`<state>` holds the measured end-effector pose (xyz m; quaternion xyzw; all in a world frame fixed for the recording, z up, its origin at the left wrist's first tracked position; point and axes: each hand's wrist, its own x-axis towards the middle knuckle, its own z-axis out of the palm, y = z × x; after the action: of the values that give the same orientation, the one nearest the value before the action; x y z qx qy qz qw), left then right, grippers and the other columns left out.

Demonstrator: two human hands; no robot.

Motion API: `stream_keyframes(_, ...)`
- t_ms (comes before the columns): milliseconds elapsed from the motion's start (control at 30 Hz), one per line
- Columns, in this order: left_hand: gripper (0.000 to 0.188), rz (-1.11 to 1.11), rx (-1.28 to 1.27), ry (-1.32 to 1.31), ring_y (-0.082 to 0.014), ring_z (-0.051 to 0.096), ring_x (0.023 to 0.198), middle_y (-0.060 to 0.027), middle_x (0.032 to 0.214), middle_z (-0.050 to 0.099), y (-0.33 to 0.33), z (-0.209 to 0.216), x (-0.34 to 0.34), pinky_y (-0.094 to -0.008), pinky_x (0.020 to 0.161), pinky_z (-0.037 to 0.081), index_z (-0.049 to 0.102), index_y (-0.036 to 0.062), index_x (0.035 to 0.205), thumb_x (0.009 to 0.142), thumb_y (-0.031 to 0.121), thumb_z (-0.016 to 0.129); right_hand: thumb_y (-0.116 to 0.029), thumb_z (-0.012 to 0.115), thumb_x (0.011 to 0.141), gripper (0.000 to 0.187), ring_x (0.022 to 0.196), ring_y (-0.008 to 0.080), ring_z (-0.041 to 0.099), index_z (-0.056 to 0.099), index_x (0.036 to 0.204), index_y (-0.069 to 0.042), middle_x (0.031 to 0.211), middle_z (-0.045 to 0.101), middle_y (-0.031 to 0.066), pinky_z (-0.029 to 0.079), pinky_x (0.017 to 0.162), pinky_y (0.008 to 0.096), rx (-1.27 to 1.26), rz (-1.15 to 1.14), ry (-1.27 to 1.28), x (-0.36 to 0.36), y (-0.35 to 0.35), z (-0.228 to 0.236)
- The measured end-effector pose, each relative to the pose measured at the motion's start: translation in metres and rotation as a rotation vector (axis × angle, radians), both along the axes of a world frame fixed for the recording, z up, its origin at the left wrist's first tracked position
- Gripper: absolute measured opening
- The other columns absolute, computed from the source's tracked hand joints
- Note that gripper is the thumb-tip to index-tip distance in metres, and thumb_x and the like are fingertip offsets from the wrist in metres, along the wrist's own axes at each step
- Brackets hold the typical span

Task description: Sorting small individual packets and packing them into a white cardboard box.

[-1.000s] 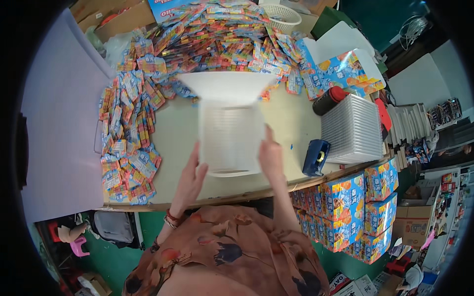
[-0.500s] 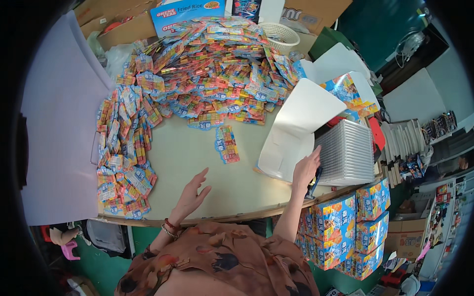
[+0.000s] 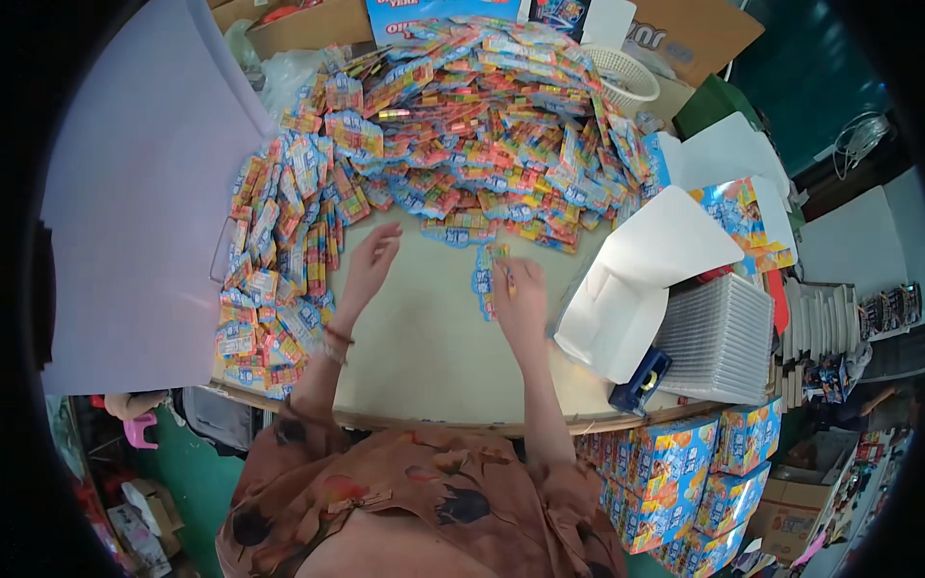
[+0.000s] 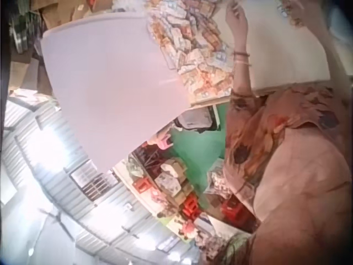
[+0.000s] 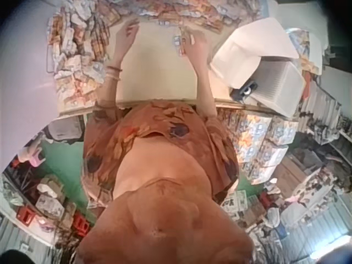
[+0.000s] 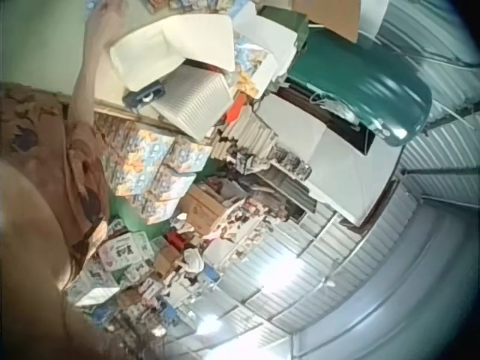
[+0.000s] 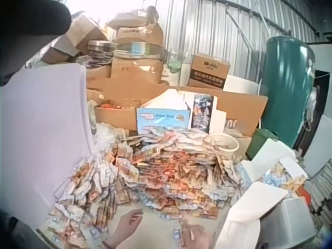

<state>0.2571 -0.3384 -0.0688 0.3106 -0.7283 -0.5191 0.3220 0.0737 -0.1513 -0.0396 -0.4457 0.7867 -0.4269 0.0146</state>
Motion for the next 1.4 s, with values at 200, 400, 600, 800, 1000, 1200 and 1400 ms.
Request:
stream_keyframes(200, 0.048, -0.2, 0.019, -0.453, -0.0351, 0.055, 0.105, -0.0212, 0.117, 0.054, 0.024, -0.046, -0.037, -0.0407, 0.092, 0.045, 0.047, -0.001, 0.126, 0.086, 0.022, 0.06, -0.038, 0.08, 0.065, 0.072, 0.11, 0.0358, 0.05, 0.047, 0.115, 0.003, 0.112, 0.051, 0.0194, 0.046, 0.088, 0.0466, 0.783, -0.119, 0.015, -0.013, -0.036, -0.033)
stream_keyframes(400, 0.058, -0.239, 0.02, -0.365, -0.0396, 0.045, 0.113, -0.0228, 0.121, 0.048, 0.071, -0.057, -0.077, -0.0429, 0.099, 0.039, 0.04, 0.0011, 0.135, 0.084, 0.021, 0.062, -0.027, 0.081, 0.062, 0.065, 0.11, 0.0368, 0.049, 0.047, 0.108, 0.003, 0.112, 0.05, 0.02, 0.044, 0.09, 0.048, 0.733, -0.149, -0.09, 0.0, -0.026, -0.058)
stream_keyframes(600, 0.059, -0.169, 0.221, -0.171, -0.0284, 0.054, 0.104, -0.0173, 0.111, 0.051, 0.082, -0.061, -0.089, -0.039, 0.086, 0.049, 0.039, 0.0058, 0.137, 0.086, 0.02, 0.063, -0.005, 0.065, 0.076, 0.037, 0.09, 0.037, 0.059, 0.039, 0.102, -0.001, 0.097, 0.057, 0.0207, 0.048, 0.077, 0.0449, 0.387, -0.062, -0.416, 0.0, -0.02, -0.073)
stream_keyframes(800, 0.046, 0.013, 0.098, 0.055, -0.0168, 0.057, 0.097, -0.0091, 0.116, 0.055, 0.067, -0.023, -0.08, -0.0288, 0.077, 0.049, 0.045, 0.0089, 0.132, 0.09, 0.017, 0.061, -0.011, 0.066, 0.082, 0.056, 0.084, 0.0246, 0.061, 0.031, 0.124, 0.002, 0.093, 0.057, 0.016, 0.049, 0.076, 0.0351, -0.4, -0.087, -0.318, -0.058, -0.05, -0.072)
stream_keyframes(1000, 0.041, -0.046, 0.329, 0.397, -0.0159, 0.059, 0.103, -0.0065, 0.118, 0.055, 0.01, 0.024, -0.092, -0.027, 0.08, 0.049, 0.046, 0.0047, 0.13, 0.092, 0.01, 0.058, -0.026, 0.074, 0.076, 0.082, 0.116, 0.0425, 0.045, 0.025, 0.136, 0.003, 0.129, 0.04, 0.0265, 0.04, 0.096, 0.0442, -0.083, -0.499, -0.058, -0.179, -0.137, 0.002)
stream_keyframes(1200, 0.047, 0.102, 0.663, 0.612, -0.0203, 0.06, 0.099, -0.0066, 0.115, 0.055, -0.065, 0.064, -0.122, -0.0339, 0.074, 0.053, 0.041, 0.0022, 0.129, 0.088, 0.013, 0.061, -0.033, 0.071, 0.08, 0.058, 0.086, 0.0304, 0.064, 0.052, 0.122, 0.001, 0.098, 0.064, 0.0195, 0.05, 0.077, 0.0395, -0.105, -0.069, -0.077, -0.149, -0.195, 0.02)
stream_keyframes(1400, 0.029, 0.183, 0.778, 0.613, -0.0211, 0.055, 0.091, -0.0081, 0.101, 0.053, -0.117, 0.053, -0.152, -0.0382, 0.077, 0.051, 0.045, 0.0012, 0.109, 0.085, 0.009, 0.058, -0.029, 0.068, 0.085, 0.044, 0.094, 0.0335, 0.062, 0.054, 0.116, -0.002, 0.103, 0.061, 0.0202, 0.051, 0.083, 0.0416, -0.311, 0.263, -1.481, -0.109, -0.273, 0.041)
